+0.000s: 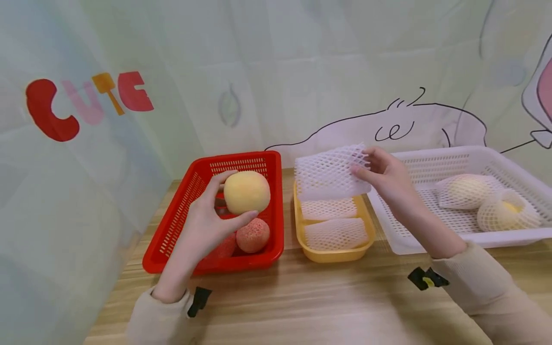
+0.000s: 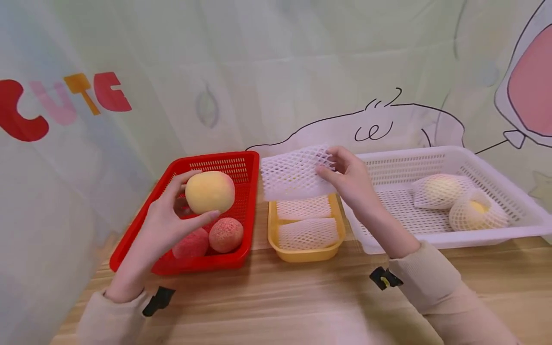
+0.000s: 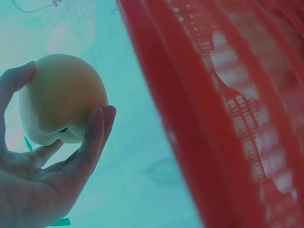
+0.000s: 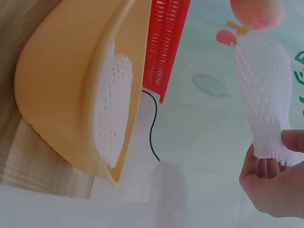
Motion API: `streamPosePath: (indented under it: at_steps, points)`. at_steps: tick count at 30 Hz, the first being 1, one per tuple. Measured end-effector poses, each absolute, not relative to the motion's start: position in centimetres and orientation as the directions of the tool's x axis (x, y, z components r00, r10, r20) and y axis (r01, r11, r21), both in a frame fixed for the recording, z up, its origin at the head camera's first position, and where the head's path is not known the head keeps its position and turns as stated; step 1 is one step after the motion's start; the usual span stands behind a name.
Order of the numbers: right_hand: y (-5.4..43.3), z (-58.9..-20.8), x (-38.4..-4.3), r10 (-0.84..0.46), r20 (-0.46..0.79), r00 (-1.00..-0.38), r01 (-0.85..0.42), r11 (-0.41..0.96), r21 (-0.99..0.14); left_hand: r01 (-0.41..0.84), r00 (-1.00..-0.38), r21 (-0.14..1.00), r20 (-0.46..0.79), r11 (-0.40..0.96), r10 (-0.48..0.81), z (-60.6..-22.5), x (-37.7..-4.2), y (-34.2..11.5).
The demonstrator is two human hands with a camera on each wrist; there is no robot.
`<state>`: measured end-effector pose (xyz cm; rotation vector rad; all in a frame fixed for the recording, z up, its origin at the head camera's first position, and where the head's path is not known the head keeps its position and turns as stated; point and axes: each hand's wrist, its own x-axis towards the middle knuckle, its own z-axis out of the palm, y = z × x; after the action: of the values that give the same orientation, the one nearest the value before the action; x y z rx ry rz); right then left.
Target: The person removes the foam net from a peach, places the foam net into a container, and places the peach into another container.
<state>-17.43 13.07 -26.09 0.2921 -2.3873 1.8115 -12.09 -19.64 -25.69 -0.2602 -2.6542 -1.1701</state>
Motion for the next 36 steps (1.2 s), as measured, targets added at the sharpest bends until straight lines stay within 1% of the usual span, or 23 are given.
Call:
streamPosePath:
  at_steps: [3,6,12,15,21,24,27,29,32,36]
  points:
    - [12.7,-25.4,-18.3,-0.076,0.161,-0.984,-0.177,0.316,-0.932,0.232,-0.965,0.668,0.248,0.707,0.082,-25.4,-12.6,-20.6]
    - [12.2,-25.1,-19.6,-0.086,0.094,-0.992,-0.118,0.343,-0.932,0.215,-0.973,0.635,0.208,0.742,0.104,-25.2,-13.1,-21.5]
    - [11.2,-26.0,-22.7,-0.079,-0.06,-0.995,0.027,0.364,-0.931,0.173,-0.985,0.526,0.108,0.833,0.136,-25.3,-14.4,-22.3]
    - [10.8,-26.6,-23.9,-0.052,-0.094,-0.994,0.064,0.42,-0.905,0.159,-0.987,0.472,0.059,0.867,0.149,-25.3,-15.1,-22.4]
    - [10.2,-27.8,-25.5,0.017,-0.109,-0.994,0.101,0.54,-0.836,0.171,-0.984,0.376,0.018,0.911,0.177,-24.7,-16.8,-22.5]
    - [9.7,-28.2,-26.0,0.038,-0.103,-0.994,0.105,0.602,-0.792,0.169,-0.983,0.368,0.001,0.914,0.181,-24.3,-17.5,-22.6]
    - [9.2,-28.2,-26.5,0.03,-0.069,-0.997,0.072,0.661,-0.747,0.164,-0.984,0.37,-0.008,0.914,0.18,-23.8,-18.2,-22.9]
    - [9.0,-28.1,-26.6,0.02,-0.067,-0.998,0.063,0.684,-0.726,0.16,-0.984,0.365,-0.014,0.917,0.177,-23.5,-18.5,-23.0]
    - [8.7,-28.4,-26.8,0.008,-0.097,-0.995,0.074,0.708,-0.702,0.15,-0.985,0.366,-0.029,0.918,0.173,-23.1,-18.9,-23.2]
    - [8.6,-29.0,-26.5,-0.011,-0.071,-0.997,0.034,0.797,-0.604,0.143,-0.983,0.359,-0.053,0.922,0.173,-22.9,-19.3,-22.9]
